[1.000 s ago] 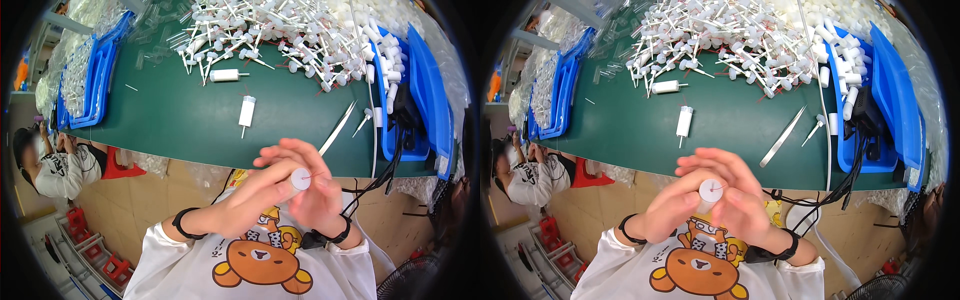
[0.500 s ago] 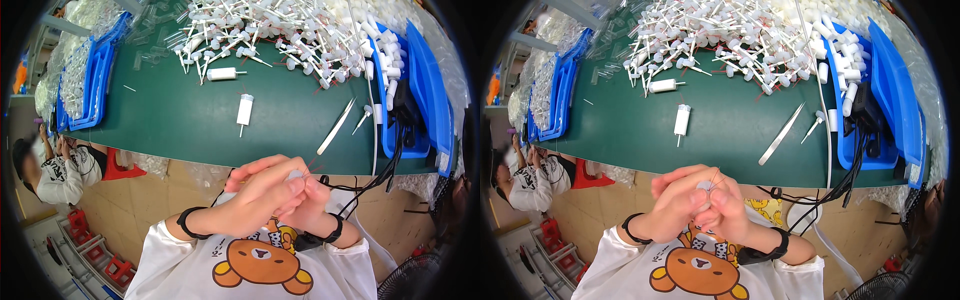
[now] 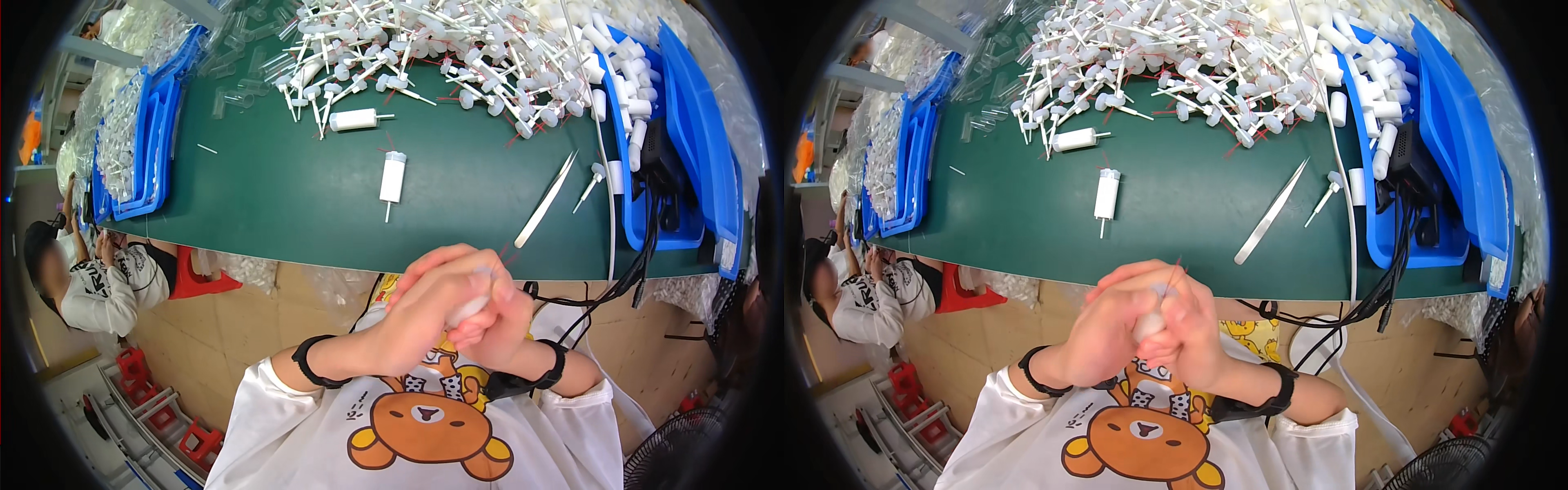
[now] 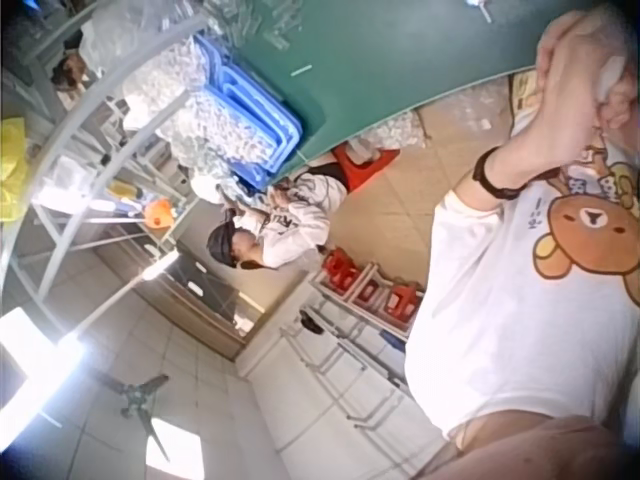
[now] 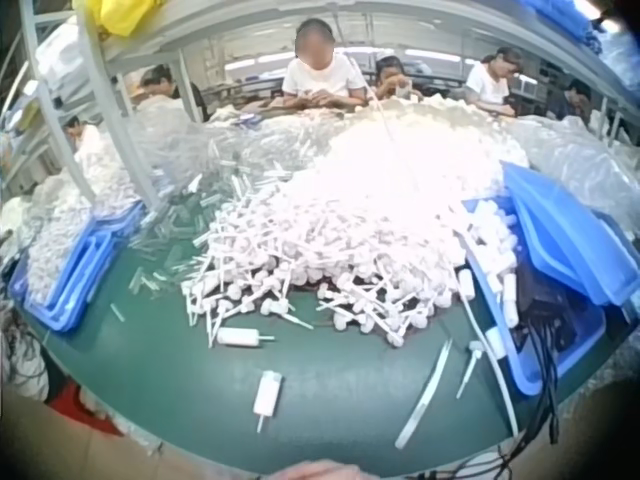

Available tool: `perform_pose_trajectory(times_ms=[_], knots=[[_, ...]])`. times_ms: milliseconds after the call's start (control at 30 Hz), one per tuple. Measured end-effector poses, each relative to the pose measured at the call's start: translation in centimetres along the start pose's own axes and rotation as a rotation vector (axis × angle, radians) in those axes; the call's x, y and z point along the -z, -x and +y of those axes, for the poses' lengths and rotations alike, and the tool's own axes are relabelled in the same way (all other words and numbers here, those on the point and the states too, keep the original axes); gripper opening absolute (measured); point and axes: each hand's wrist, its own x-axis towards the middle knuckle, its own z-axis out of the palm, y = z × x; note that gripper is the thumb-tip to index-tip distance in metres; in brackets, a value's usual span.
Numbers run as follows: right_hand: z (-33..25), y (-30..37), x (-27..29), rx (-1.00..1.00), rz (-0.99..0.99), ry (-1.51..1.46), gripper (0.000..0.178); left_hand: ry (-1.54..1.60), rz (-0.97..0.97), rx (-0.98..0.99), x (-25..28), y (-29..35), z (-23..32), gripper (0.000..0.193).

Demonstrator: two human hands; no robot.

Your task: The person assembles small white cylindrical components by hand at a green workbench. They repeatedly pick up a white cylinder, insert a small white cap, and then insert a thin red wire into the assembly. The person handles the components one at a time, placing the finished units on the table.

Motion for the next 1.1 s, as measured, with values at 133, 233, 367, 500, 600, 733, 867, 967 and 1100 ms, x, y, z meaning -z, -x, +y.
perform_pose_trajectory(times_ms=[133, 233, 367, 500, 600, 733, 867, 967, 1100], knots=[[-0.8, 0.4, -0.4, -0.203, 0.033, -0.197, 0.057, 0.144, -0.061, -0.038, 0.9, -0.9, -0.3, 0.035], [-0.6, 0.6, -0.4, -0.238, 0.051, -0.223, 0.055, 0.134, -0.011, -0.031, 0.5, -0.6, -0.4, 0.036], [-0.2, 0.4, -0.2, -0.231, 0.066, -0.198, 0.053, 0.196, -0.016, -0.037, 0.7, -0.6, -0.6, 0.035], [-0.5, 0.4, -0.5, -0.229, 0.072, -0.144, 0.058, 0.223, -0.012, -0.021, 0.8, -0.4, -0.6, 0.037], [-0.8, 0.1, -1.7, -0.203, 0.106, 0.059, 0.064, 0.248, -0.083, 0.065, 1.5, 0.3, -0.2, 0.036], [-1.5, 0.4, -2.9, -0.018, 0.048, 0.183, 0.057, -0.084, -0.437, 0.005, 6.4, 4.8, -1.5, 0.043], [-4.9, 1.8, -2.1, 0.028, 0.015, 0.212, 0.053, -0.374, -0.109, 0.389, 12.7, 12.0, -3.9, 0.040], [-6.1, 2.5, -1.9, 0.062, 0.019, 0.312, 0.046, -0.471, 0.368, 0.681, 20.5, 15.4, -10.5, 0.030], [-6.8, 2.1, -2.2, 0.081, 0.000, 0.368, 0.038, -0.514, 0.672, 0.724, 33.2, 15.4, -22.1, 0.027]])
